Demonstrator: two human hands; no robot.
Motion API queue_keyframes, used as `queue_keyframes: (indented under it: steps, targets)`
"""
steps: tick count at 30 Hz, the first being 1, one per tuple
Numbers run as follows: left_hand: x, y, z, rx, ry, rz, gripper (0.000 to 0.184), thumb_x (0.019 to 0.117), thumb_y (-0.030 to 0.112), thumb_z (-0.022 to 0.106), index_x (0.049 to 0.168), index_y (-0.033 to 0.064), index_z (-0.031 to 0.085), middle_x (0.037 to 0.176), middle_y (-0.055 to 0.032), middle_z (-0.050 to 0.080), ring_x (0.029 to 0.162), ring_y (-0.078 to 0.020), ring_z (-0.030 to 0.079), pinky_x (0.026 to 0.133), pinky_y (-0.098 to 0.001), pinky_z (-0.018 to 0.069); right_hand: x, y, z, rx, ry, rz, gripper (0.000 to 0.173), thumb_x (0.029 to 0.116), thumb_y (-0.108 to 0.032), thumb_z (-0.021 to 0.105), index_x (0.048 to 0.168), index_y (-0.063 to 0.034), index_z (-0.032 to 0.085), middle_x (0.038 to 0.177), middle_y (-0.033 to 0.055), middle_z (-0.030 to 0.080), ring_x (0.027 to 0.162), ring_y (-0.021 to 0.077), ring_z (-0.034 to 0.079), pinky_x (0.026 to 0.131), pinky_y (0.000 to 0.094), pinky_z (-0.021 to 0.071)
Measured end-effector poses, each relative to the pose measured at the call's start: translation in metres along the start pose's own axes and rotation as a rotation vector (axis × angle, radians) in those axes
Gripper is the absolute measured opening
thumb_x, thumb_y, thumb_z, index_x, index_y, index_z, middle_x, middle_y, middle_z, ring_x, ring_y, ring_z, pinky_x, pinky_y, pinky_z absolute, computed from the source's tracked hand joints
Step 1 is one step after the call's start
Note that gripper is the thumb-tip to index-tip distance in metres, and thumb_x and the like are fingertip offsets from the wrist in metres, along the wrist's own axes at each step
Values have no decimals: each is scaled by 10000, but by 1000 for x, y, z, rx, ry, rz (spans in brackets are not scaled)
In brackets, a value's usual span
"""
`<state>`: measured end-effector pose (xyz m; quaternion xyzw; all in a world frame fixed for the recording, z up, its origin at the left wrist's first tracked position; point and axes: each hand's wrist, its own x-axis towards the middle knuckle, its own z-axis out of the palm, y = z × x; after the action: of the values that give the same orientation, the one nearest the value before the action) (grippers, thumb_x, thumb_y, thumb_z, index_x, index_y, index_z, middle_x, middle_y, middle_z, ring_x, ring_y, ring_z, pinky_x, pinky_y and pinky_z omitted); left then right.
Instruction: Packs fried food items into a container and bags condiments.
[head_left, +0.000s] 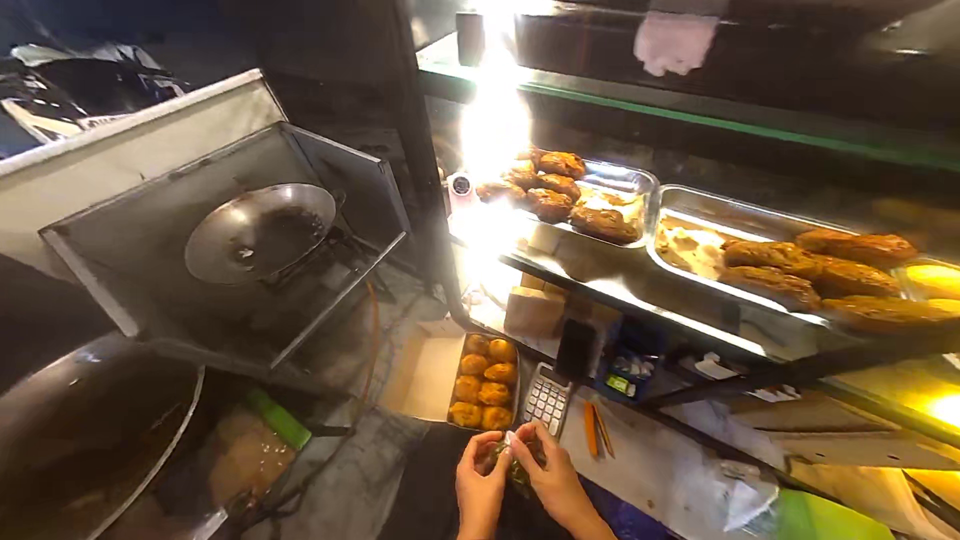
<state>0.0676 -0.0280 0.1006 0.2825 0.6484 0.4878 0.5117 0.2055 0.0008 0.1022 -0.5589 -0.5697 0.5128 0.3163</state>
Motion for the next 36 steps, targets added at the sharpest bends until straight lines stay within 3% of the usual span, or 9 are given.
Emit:
queue_keyframes:
  steps: [4,9,13,17,20,23,28,31,36]
  targets:
    - [25,9,-24,-192,1,-242,537,918,69,722,1391,-29,486,1238,-230,623,1037,-291,673,843,-434,592,44,-6,17,83,-25,51,326,920,-227,740,1150,-14,651,1048,94,715,951,175,711,866,352,602]
    - [42,8,-63,-336,86,-652,661,1036,422,569,1536,49,354,1519,-268,427,1325,-451,496,973,-639,473,125,-19,30,-91,-138,73,318,973,-247,675,1197,-21,658,1113,119,715,1035,202,698,946,383,569]
    - [84,-7,-70,-468,177,-758,853,980,690,463,1615,175,217,1646,-226,232,1434,-491,355,981,-708,453,158,-5,44,-482,-223,-51,288,1010,-326,610,1178,-109,699,1128,60,727,1137,239,655,999,464,526]
    - [106,-6,-52,-525,256,-781,760,1055,639,271,1625,152,142,1655,-251,169,1417,-506,359,970,-687,462,178,1,41,-694,-150,-314,228,936,-333,704,1041,-142,769,1244,137,669,1253,335,577,1051,524,461]
    - [92,-12,-36,-508,323,-686,628,1121,456,245,1629,152,35,1654,-281,129,1377,-534,403,935,-670,500,207,-2,24,-616,-187,-244,492,941,-486,680,1245,-99,696,1316,151,643,1278,319,573,1097,498,458]
    - [72,-20,-19,-469,410,-533,598,1130,355,313,1618,111,69,1605,-320,216,1282,-513,497,904,-629,520,233,5,13,-527,-329,-60,685,1030,-499,550,1547,-71,414,1386,168,615,1310,293,583,1151,466,436]
    - [79,-14,-32,-255,433,-363,529,1105,127,397,1590,33,208,1495,-321,390,1114,-408,630,878,-523,569,233,-3,12,-524,-366,17,741,997,-481,600,1592,-114,354,1258,182,676,1131,298,678,1041,490,512]
    - [111,-12,-73,80,250,-135,615,966,-8,522,1551,-23,336,1417,-293,530,1170,-365,643,961,-521,556,225,-16,0,-563,-364,177,528,1016,-214,573,1501,-32,477,1212,238,683,1152,367,659,1039,540,484]
    - [200,-8,-139,491,-145,303,550,920,-42,565,1452,-115,446,1334,-271,615,1216,-314,642,1058,-463,513,220,19,-22,-495,-289,32,558,1027,-177,571,1562,-87,441,1344,190,665,1242,322,644,1110,520,459]
